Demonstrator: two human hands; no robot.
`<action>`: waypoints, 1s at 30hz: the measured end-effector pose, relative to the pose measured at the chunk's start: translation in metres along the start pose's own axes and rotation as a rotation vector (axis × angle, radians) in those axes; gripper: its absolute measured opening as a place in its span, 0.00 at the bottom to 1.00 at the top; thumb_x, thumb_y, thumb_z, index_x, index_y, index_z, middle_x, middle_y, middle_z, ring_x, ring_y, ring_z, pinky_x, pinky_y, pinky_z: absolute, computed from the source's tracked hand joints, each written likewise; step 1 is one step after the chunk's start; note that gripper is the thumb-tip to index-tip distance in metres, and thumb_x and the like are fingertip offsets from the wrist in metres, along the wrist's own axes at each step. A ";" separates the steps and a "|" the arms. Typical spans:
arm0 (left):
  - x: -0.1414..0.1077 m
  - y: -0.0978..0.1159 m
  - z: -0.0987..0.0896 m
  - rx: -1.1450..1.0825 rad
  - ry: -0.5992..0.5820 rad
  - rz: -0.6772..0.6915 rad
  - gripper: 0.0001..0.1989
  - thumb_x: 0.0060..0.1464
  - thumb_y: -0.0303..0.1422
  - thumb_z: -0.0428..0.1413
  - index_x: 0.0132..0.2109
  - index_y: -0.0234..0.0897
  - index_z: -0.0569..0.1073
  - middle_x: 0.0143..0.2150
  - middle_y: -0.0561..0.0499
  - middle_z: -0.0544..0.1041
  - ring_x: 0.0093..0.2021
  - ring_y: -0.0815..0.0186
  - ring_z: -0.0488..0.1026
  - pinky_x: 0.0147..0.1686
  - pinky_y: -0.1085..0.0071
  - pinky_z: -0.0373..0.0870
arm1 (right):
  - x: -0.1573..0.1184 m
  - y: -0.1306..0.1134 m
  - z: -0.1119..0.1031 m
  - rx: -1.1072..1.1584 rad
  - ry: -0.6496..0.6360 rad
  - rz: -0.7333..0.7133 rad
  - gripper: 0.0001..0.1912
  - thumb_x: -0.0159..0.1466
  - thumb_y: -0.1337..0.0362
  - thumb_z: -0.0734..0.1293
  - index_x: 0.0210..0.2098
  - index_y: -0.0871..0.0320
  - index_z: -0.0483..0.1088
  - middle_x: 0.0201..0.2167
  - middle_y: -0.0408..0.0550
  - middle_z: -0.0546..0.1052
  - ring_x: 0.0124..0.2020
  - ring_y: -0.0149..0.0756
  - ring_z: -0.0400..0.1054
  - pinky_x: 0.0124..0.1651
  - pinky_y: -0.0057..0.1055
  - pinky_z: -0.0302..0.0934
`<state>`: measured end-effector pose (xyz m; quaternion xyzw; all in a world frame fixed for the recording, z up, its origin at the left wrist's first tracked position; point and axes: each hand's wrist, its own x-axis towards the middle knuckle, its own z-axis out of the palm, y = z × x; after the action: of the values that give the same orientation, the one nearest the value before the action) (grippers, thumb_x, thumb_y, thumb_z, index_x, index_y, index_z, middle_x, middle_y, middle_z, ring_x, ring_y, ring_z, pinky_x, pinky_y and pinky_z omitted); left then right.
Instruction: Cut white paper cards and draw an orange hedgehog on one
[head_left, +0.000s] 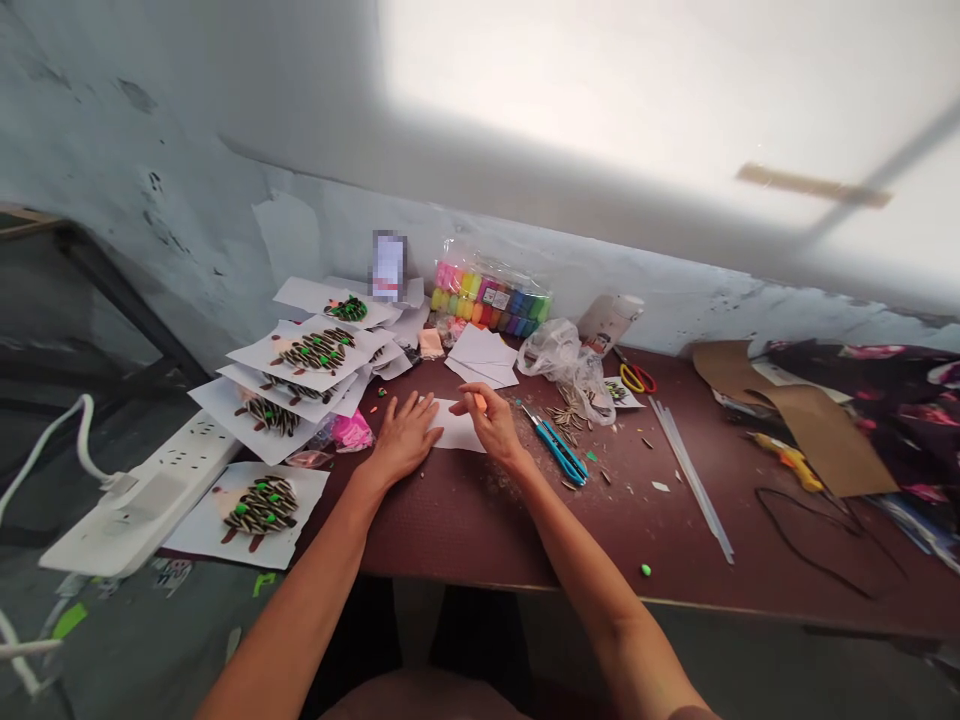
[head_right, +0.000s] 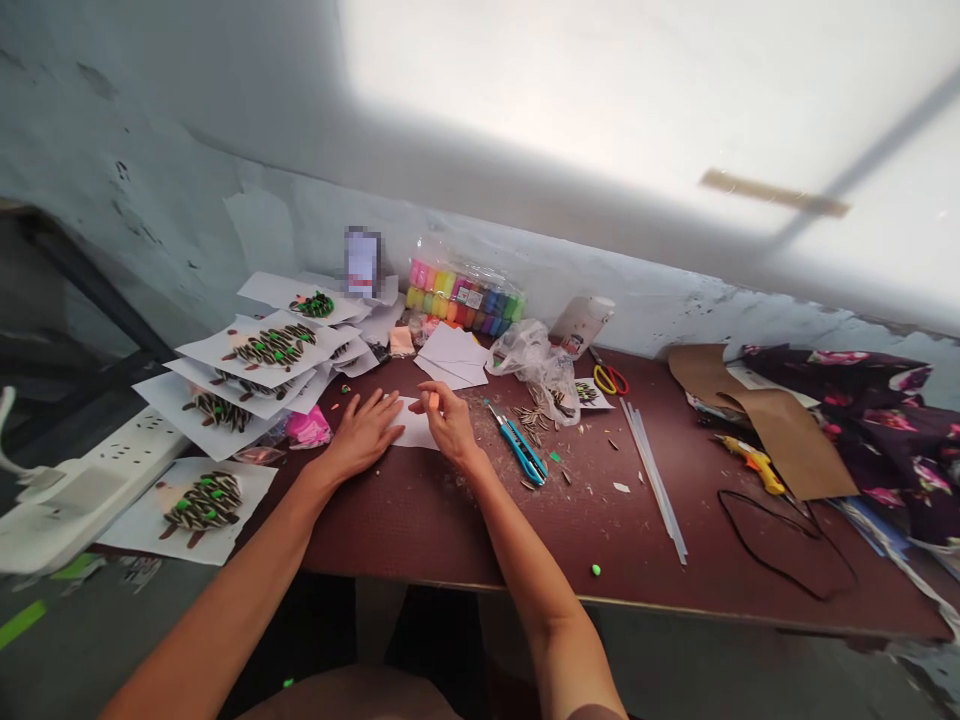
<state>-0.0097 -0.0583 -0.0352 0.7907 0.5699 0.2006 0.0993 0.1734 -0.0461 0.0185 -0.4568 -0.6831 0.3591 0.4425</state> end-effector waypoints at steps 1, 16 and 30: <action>0.001 0.002 0.000 0.020 -0.031 0.009 0.23 0.65 0.37 0.47 0.64 0.42 0.69 0.70 0.44 0.65 0.72 0.48 0.56 0.70 0.43 0.47 | 0.002 0.002 0.000 0.018 0.016 0.003 0.17 0.69 0.49 0.60 0.44 0.54 0.71 0.27 0.44 0.79 0.35 0.35 0.77 0.46 0.32 0.67; 0.018 0.001 0.013 -0.039 0.037 -0.077 0.24 0.60 0.40 0.55 0.60 0.35 0.72 0.69 0.37 0.66 0.71 0.48 0.59 0.69 0.49 0.53 | 0.017 0.032 0.020 0.319 0.135 0.221 0.14 0.57 0.51 0.67 0.28 0.56 0.66 0.17 0.35 0.64 0.16 0.25 0.56 0.19 0.24 0.55; 0.021 -0.018 0.012 -0.299 0.051 -0.078 0.25 0.50 0.40 0.60 0.55 0.37 0.76 0.66 0.40 0.69 0.69 0.47 0.62 0.69 0.45 0.55 | 0.015 0.028 0.023 0.132 0.020 0.112 0.11 0.62 0.54 0.65 0.30 0.55 0.67 0.22 0.40 0.73 0.24 0.31 0.66 0.31 0.28 0.60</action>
<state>-0.0141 -0.0322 -0.0486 0.7389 0.5665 0.2992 0.2089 0.1579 -0.0251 -0.0106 -0.4678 -0.6268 0.4230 0.4575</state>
